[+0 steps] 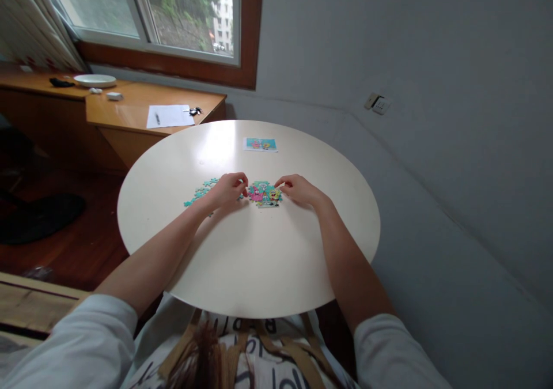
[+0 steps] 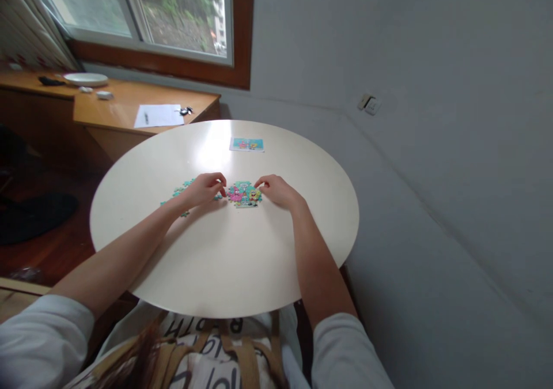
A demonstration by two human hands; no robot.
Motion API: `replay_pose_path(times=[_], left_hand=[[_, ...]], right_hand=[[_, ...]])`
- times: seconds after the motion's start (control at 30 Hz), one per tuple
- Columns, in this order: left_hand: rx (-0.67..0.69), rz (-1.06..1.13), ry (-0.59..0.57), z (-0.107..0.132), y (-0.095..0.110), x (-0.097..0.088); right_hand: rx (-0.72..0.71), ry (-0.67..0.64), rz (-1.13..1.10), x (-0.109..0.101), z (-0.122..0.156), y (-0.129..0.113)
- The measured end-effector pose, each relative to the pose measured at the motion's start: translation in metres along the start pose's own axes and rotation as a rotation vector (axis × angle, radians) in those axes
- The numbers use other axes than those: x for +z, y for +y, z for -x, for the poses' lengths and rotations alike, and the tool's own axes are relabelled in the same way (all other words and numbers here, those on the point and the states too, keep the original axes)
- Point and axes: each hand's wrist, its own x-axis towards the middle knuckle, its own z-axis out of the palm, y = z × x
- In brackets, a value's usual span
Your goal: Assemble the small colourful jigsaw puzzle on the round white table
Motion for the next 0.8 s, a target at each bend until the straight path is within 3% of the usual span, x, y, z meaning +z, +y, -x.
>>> replay_pose_path(times=[0.43, 0.8], left_hand=[[0.023, -0.035, -0.071, -0.001, -0.002, 0.005], [0.121, -0.046, -0.109, 0.001, 0.001, 0.01]], right_hand=[[0.095, -0.016, 0.129, -0.004, 0.005, -0.01], [0.152, -0.018, 0.151, -0.008, 0.003, 0.004]])
